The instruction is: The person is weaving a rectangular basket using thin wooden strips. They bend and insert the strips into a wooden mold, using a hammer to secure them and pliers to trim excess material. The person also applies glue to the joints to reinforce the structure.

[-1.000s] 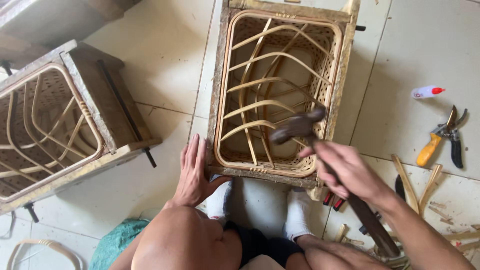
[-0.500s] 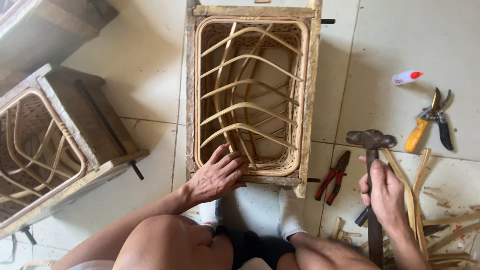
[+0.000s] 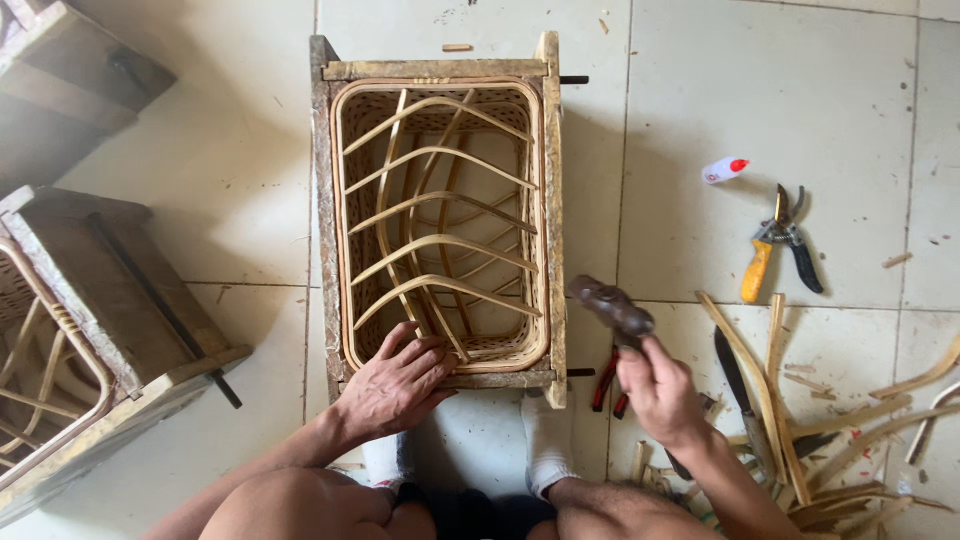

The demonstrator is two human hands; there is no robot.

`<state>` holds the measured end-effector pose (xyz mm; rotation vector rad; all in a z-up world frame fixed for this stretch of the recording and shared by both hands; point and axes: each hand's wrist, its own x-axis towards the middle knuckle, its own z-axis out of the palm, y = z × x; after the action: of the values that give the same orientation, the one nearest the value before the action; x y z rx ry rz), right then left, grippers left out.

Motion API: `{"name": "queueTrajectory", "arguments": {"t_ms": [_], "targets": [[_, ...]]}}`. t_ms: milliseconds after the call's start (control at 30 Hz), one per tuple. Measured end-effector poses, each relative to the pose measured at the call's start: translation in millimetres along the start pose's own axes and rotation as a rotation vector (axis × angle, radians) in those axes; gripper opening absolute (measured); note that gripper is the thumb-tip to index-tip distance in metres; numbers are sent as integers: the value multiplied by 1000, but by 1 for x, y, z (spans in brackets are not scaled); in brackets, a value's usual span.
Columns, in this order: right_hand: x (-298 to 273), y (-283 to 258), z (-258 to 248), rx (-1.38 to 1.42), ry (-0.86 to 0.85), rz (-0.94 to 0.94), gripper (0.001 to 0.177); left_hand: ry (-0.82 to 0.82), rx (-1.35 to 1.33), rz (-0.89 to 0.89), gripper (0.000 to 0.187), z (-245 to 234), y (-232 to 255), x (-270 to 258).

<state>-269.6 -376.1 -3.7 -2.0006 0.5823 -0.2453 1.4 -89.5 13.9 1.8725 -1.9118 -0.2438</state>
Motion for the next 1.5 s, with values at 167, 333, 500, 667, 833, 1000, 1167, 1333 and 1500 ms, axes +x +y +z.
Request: {"name": "queueTrajectory", "arguments": {"t_ms": [167,333,500,667,833,1000,1167,1333,1500], "targets": [[25,-27,12,-126,-97,104,28,-20,-7,0,46,4,-2,-1],[42,-50,9,-208,-59,68,32,-67,10,-12,51,5,-3,-6],[89,-53,-6,-207,-114,65,35,-35,18,-35,49,8,-1,-5],[172,-77,-14,-54,-65,62,39,40,38,6,49,-2,-2,-2],[241,-105,-12,-68,40,80,39,133,-61,3,55,-13,-1,-2],[254,-106,-1,7,50,222,34,330,-179,-41,46,-10,-5,-8],[221,-111,-8,-32,57,238,37,650,-217,-408,44,-9,-25,-20],[216,-144,-3,-82,-72,119,33,588,-364,-779,94,-24,-57,-20],[263,-189,47,-135,-321,-300,32,447,-604,-1026,97,-32,-63,-8]]}}
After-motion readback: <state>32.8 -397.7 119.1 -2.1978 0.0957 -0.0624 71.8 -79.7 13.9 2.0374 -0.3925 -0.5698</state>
